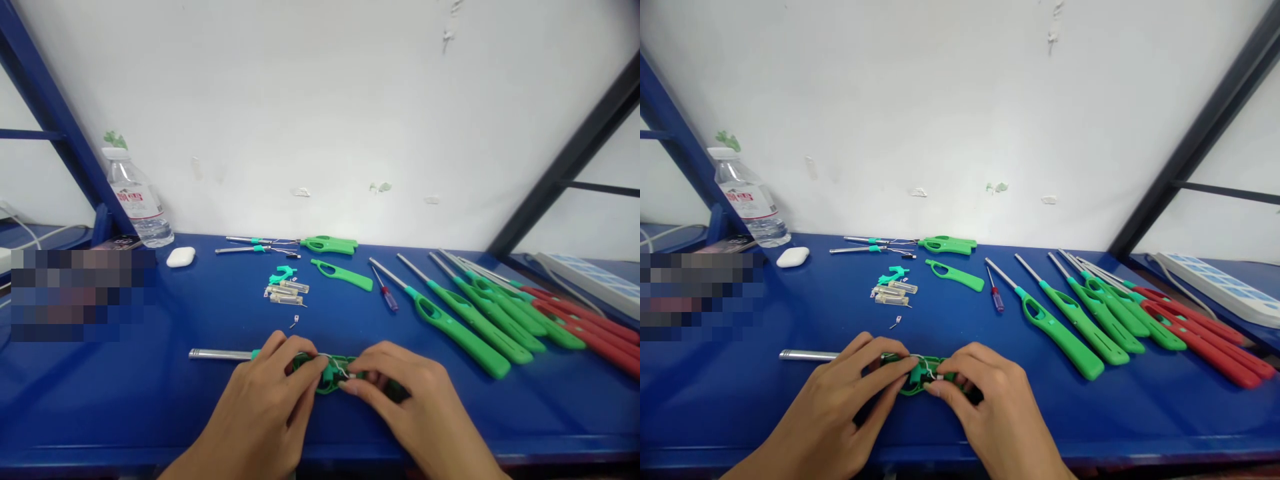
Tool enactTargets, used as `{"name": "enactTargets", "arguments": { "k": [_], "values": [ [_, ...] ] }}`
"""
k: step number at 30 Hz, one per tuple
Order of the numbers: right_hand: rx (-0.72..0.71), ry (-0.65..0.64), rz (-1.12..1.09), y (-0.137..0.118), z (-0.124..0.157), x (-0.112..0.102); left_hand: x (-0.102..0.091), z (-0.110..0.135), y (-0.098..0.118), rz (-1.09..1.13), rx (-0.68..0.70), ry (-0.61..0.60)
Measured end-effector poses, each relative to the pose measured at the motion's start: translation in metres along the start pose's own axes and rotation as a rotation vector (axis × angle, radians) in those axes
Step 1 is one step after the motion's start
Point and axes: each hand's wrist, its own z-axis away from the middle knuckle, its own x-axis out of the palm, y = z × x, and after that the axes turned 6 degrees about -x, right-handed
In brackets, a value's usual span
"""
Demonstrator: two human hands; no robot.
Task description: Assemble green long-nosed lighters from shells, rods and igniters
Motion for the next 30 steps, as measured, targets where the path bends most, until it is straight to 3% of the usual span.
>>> {"name": "enactTargets", "arguments": {
  "k": [8, 12, 17, 26, 30],
  "values": [
    [-0.038, -0.045, 0.016, 0.002, 0.003, 0.005, 0.001, -0.003, -0.009, -0.111, 0.075, -0.052],
    [-0.092, -0.049, 0.077, -0.001, 0.002, 0.007, -0.007, -0.006, -0.012, -0.278, 0.18, -0.116],
    [-0.048, -0.049, 0.048, -0.004, 0.002, 0.008, -0.013, -0.012, -0.013, -0.359, 0.304, -0.086],
    [0.039, -0.128, -0.042, -0.007, -0.004, 0.003, -0.014, -0.012, -0.009, -0.378, 0.287, -0.075],
    [0.01, -0.131, -0.029, -0.006, -0.003, 0.003, -0.014, -0.013, -0.01, -0.389, 0.316, -0.085]
  ]
}}
